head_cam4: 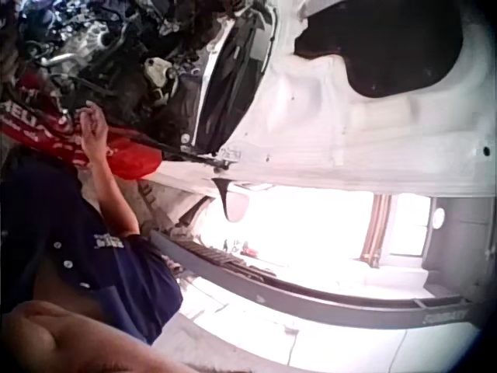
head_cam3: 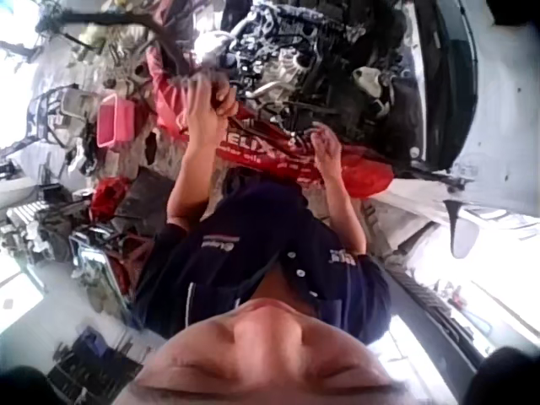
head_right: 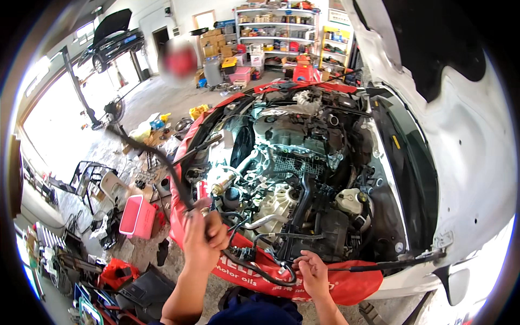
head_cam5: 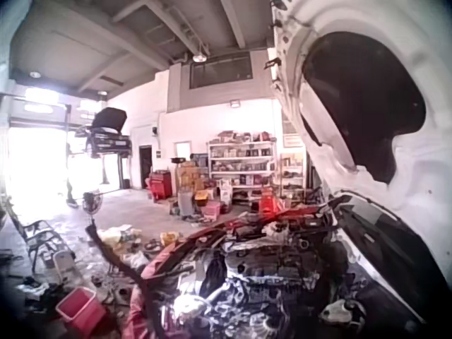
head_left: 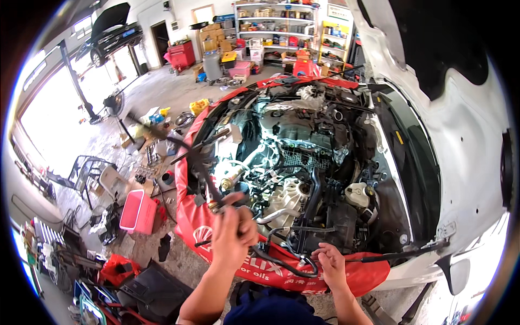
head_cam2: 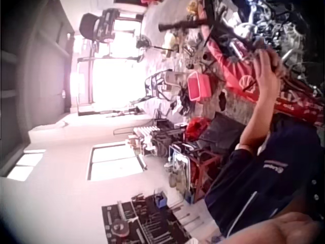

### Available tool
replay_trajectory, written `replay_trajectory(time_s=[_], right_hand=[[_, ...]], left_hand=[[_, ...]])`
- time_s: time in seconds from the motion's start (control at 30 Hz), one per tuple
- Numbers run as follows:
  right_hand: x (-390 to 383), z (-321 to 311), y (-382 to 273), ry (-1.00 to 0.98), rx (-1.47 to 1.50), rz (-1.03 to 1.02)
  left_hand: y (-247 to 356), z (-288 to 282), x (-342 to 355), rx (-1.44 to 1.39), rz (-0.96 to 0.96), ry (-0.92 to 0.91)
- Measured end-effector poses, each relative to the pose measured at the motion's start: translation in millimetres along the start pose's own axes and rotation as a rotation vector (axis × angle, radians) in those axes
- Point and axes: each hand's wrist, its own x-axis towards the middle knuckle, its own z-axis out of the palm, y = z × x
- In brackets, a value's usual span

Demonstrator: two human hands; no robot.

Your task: The person picks up a hose assembly from the floor by hand, brings it to the vehicle's open engine bay, and connects its ends into the engine.

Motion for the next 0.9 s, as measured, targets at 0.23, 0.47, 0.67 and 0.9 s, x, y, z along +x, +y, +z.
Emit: replay_trajectory(time_s=[0.23, 0.47, 0.67, 0.9], right_hand=[[22.5, 85.5, -53.3, -0.156, -0.085, -0.334], [65.5, 125.0, 18.9, -0.129, 0.325, -0.431], [66.7, 170.0, -49.4, 0.465, 0.835, -0.297], [70.3, 169.8, -64.8, 0.29, 0.625, -0.386]], left_hand=[[-40.8, 76.4, 34.8, 1.21, 0.08, -0.6], [-60.3, 63.6, 36.3, 1.101, 0.204, -0.791], [-12.2, -36.3, 34.5, 0.947, 0.615, -0.483], [-32.2, -129.3, 46.5, 0.331, -0.082, -0.141]])
